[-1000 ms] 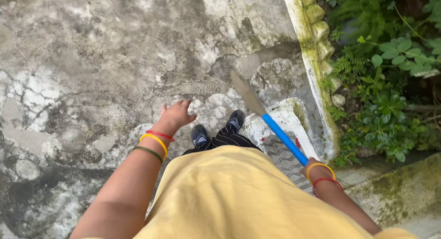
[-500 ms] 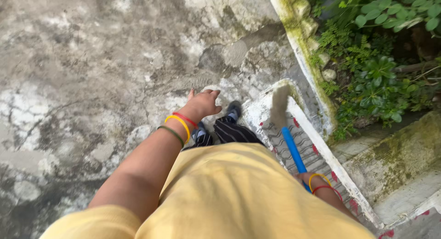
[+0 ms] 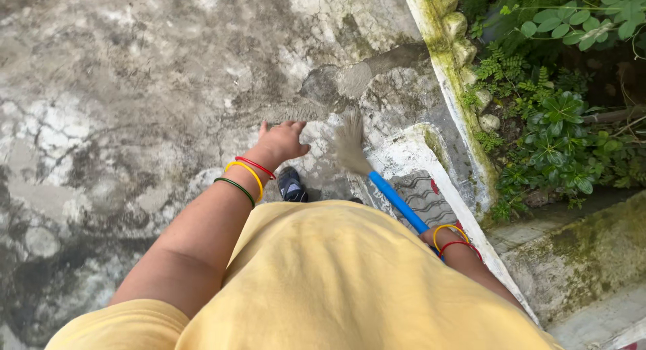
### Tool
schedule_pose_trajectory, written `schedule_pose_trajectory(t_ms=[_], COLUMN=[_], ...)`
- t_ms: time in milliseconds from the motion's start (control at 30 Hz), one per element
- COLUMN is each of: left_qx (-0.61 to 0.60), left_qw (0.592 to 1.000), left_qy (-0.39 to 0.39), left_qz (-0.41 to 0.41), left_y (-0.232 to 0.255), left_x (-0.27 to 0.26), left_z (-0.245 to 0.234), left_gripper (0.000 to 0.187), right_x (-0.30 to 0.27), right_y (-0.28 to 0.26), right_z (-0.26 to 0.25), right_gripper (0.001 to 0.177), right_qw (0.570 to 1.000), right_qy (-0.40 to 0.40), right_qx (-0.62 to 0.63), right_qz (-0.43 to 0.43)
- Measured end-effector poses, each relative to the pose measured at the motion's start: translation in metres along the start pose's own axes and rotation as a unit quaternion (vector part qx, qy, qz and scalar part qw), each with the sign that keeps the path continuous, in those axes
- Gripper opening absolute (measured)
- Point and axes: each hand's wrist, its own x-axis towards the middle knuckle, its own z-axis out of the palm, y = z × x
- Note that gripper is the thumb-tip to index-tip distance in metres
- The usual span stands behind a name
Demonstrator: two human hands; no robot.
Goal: The person sweeps the concrete floor and a small ledge outside using a short broom held by hand.
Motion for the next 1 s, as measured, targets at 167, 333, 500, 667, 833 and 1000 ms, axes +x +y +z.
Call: schedule_pose_trajectory(t_ms=[167, 333, 500, 667, 833, 1000], left_qx=[-0.005, -0.002, 0.02, 0.028, 0.026, 0.022], left_qw=[1.0, 1.0, 1.0, 0.999, 0.999, 1.0], left_qy=[0.009, 0.014, -0.007, -0.005, -0.023, -0.02], left_qz=[0.005, 0.013, -0.004, -0.016, -0.016, 0.002], left_y=[0.041, 0.084, 0.099, 0.098, 0.093, 0.079], left_x=[-0.013, -0.019, -0.031, -0.027, -0.002, 0.045], left_z=[0.031, 0.06, 0.063, 0.055, 0.033, -0.002], left_gripper=[0.077, 0.077, 0.077, 0.075, 0.075, 0.076], right_x=[0.011, 0.036, 0.054, 0.065, 0.066, 0.043], right_y=[0.072, 0.09, 0.069, 0.023, -0.003, 0.026], right_z=[0.015, 0.012, 0.01, -0.005, -0.027, -0.031], right_gripper=[0.035, 0.023, 0.023, 0.039, 0.049, 0.058], right_qw=[0.934, 0.919, 0.993, 0.993, 0.964, 0.979], right_qy=[-0.033, -0.022, 0.055, 0.047, 0.005, 0.1], right_qx=[0.345, 0.389, 0.107, 0.068, 0.212, 0.144], right_qz=[0.085, 0.057, 0.019, -0.087, -0.159, -0.102])
